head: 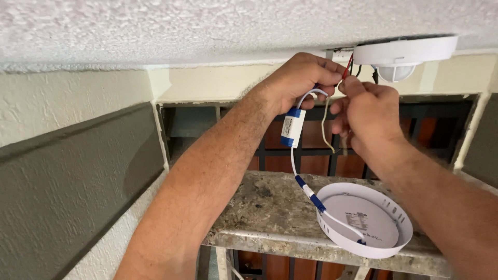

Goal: Wiring and installing a ceiling-mounted electronic fixture using a screwdriver while standing on a ladder.

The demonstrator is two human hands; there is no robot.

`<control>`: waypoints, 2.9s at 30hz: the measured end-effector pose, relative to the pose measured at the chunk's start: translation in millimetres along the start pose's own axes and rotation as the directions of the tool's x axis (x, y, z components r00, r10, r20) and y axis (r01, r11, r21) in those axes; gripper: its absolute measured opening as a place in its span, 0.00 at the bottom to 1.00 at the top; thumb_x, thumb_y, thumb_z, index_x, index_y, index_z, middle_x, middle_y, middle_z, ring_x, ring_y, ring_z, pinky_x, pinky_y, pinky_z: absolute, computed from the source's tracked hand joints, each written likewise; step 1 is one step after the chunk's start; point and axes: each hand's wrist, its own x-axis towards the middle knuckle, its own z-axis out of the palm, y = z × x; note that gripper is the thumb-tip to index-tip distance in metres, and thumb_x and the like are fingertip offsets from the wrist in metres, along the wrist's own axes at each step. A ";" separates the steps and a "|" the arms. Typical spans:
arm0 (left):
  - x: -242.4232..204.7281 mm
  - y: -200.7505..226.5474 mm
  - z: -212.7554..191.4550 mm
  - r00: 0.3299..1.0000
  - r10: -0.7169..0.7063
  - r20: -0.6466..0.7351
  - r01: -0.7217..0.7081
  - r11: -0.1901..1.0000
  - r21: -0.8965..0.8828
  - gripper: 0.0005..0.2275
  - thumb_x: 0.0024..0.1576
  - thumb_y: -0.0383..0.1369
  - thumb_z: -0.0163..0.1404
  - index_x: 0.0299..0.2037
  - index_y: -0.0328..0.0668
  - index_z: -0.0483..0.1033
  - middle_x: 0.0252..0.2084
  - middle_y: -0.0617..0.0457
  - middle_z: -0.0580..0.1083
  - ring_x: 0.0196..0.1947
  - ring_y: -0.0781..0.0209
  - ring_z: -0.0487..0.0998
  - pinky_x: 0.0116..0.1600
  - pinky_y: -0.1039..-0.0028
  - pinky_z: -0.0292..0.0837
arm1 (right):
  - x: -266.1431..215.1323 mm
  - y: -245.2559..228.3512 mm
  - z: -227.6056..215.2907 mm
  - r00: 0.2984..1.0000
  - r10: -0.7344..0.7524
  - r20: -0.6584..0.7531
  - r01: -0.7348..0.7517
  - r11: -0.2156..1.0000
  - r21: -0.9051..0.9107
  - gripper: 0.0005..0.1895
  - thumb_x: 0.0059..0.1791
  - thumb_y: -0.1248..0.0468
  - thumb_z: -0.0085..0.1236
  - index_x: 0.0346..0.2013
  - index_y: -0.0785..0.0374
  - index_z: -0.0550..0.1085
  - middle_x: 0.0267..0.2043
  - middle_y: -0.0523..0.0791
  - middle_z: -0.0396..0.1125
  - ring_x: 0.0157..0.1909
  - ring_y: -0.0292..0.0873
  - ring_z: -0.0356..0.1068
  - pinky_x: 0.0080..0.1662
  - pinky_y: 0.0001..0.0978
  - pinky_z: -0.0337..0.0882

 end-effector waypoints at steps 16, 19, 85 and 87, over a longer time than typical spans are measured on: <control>-9.2 4.6 -3.6 0.999 0.031 -0.013 -0.033 0.986 -0.163 0.06 0.55 0.27 0.55 0.41 0.38 0.80 0.25 0.50 0.72 0.19 0.66 0.67 0.20 0.79 0.54 | 49.1 35.3 -67.5 -0.060 -0.780 0.624 0.518 -0.558 -0.648 0.04 0.64 0.63 0.58 0.47 0.59 0.78 0.17 0.32 0.59 0.14 0.31 0.54 0.17 0.27 0.53; -8.3 4.5 -3.3 1.000 0.021 -0.014 -0.023 0.987 -0.159 0.05 0.55 0.27 0.55 0.40 0.39 0.81 0.24 0.51 0.72 0.20 0.66 0.66 0.21 0.79 0.54 | 59.2 33.3 -65.3 -0.149 -0.754 0.640 0.314 -0.650 -0.693 0.09 0.64 0.60 0.60 0.39 0.51 0.74 0.18 0.32 0.55 0.16 0.30 0.49 0.22 0.25 0.49; -8.0 -2.0 -13.1 0.999 0.039 0.013 -0.036 0.979 -0.200 0.07 0.55 0.28 0.54 0.42 0.42 0.81 0.26 0.52 0.75 0.23 0.67 0.71 0.26 0.77 0.59 | 58.1 24.0 -51.0 -0.099 -0.626 0.774 0.084 -0.780 -0.620 0.10 0.49 0.69 0.51 0.30 0.47 0.67 0.18 0.31 0.55 0.17 0.28 0.50 0.25 0.22 0.50; -6.1 -5.0 -12.4 0.995 0.077 0.056 -0.059 0.960 -0.273 0.09 0.55 0.24 0.54 0.44 0.36 0.81 0.26 0.50 0.75 0.21 0.65 0.69 0.22 0.79 0.56 | 58.1 29.0 -46.6 -0.020 -0.665 0.747 0.095 -0.745 -0.660 0.11 0.53 0.69 0.45 0.30 0.50 0.68 0.16 0.32 0.54 0.15 0.28 0.49 0.20 0.23 0.51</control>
